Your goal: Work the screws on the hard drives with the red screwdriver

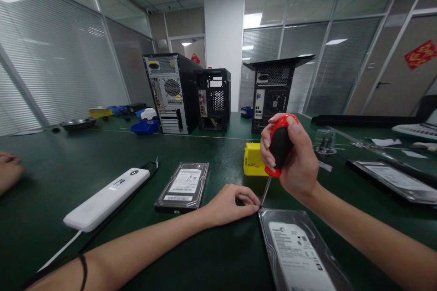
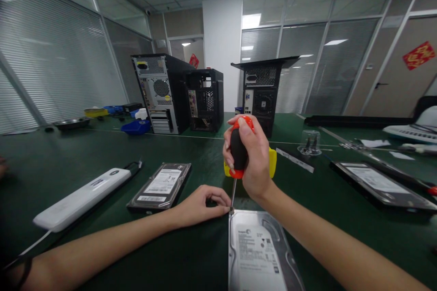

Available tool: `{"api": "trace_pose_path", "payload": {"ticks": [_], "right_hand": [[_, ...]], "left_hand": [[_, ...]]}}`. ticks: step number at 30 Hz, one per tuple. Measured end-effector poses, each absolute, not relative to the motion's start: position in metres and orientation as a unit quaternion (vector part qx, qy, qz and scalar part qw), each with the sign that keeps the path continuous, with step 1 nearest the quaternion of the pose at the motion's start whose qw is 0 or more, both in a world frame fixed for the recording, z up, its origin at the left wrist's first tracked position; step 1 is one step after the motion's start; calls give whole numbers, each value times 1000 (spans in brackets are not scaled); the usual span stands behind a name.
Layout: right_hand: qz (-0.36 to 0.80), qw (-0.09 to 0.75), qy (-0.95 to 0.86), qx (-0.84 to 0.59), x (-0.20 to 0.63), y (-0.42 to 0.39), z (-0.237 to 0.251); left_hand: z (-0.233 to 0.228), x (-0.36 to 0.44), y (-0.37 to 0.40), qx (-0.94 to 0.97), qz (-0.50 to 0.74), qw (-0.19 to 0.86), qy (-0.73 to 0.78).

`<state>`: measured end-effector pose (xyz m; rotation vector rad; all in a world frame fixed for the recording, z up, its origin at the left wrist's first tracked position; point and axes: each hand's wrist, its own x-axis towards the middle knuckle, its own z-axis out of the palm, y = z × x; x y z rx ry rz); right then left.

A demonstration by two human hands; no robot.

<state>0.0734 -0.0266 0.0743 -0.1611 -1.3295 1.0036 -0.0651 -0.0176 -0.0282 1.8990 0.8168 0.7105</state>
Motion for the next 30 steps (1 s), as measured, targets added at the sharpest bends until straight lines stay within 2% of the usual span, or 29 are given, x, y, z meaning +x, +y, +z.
{"api": "trace_pose_path", "payload": {"ticks": [30], "right_hand": [[449, 668, -587, -88, 73, -28, 74]], "left_hand": [[-30, -67, -18, 778, 286, 451, 331]]}}
